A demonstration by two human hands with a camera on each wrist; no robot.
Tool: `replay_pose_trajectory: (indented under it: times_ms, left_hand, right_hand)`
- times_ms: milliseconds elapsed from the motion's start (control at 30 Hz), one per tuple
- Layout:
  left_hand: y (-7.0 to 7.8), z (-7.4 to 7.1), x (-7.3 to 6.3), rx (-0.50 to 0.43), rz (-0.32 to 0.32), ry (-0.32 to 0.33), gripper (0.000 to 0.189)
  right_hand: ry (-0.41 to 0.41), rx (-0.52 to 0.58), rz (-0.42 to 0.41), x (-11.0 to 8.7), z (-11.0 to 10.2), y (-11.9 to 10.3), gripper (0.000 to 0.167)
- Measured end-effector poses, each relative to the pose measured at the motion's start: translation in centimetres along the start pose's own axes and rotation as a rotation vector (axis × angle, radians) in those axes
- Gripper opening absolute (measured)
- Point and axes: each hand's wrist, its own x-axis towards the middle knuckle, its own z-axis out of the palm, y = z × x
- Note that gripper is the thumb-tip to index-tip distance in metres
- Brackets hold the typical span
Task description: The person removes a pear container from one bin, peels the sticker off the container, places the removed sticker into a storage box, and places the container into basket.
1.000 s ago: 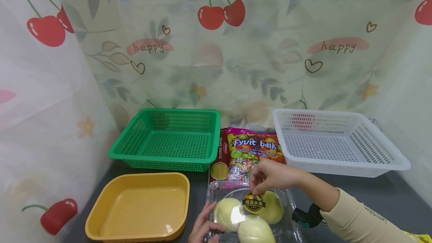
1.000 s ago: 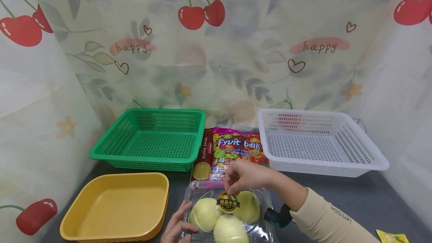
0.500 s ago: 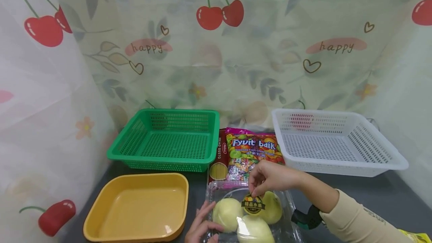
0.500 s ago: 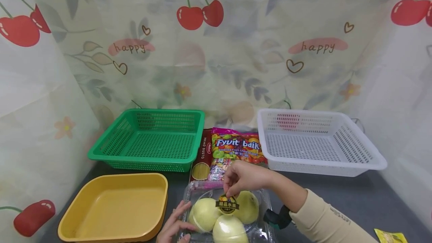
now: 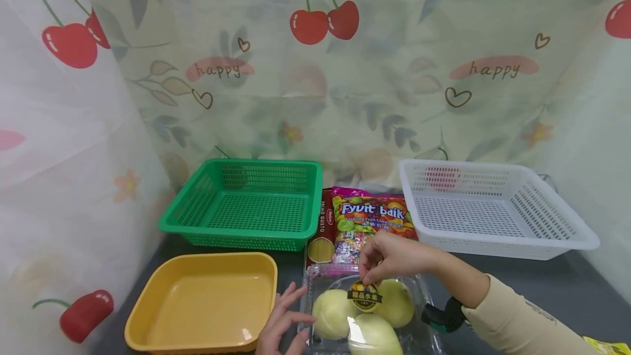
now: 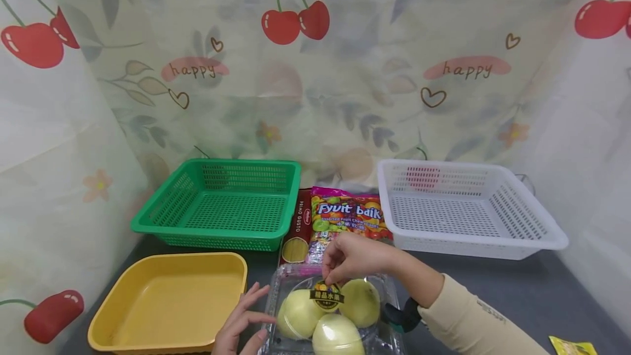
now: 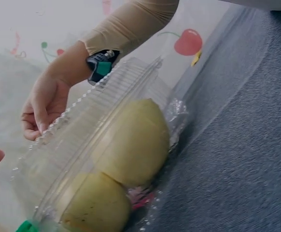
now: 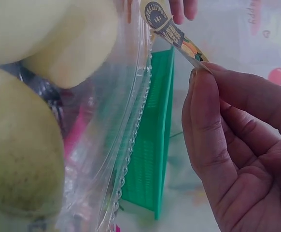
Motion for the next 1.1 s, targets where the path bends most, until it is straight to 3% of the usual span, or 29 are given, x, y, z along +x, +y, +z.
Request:
replay_pose_trajectory:
  times_ms: [133,367,600,733,900,1100]
  left_hand:
    - [0.3,-0.5,0.4,0.011,-0.025,-0.001,0.028]
    - [0.7,-2.0,1.1,0.064,-0.153,0.011,0.023]
    - [-0.7,-3.5,1.8,0.061,0.119,0.059,0.03]
    - [-1.4,-4.6,2.4,0.074,0.177,0.059,0.038]
    - [-1.9,-6.7,3.2,0.136,0.202,0.073,0.04]
    - [-2.0,-9.8,4.0,0.237,0.103,0.131,0.032]
  right_hand:
    - [0.014,-0.002,0.009,0.6,0.1,-0.3,0.006]
    - [0.026,0.01,0.04,1.8,0.2,-0.9,0.005]
    - [0.043,0.054,0.007,3.1,0.0,-1.5,0.005]
    - [0.046,0.056,-0.007,3.8,0.0,-1.7,0.005]
    - [0.044,0.064,-0.031,4.7,0.3,-2.3,0.005]
    - [0.029,0.089,-0.06,5.7,0.8,-3.1,0.005]
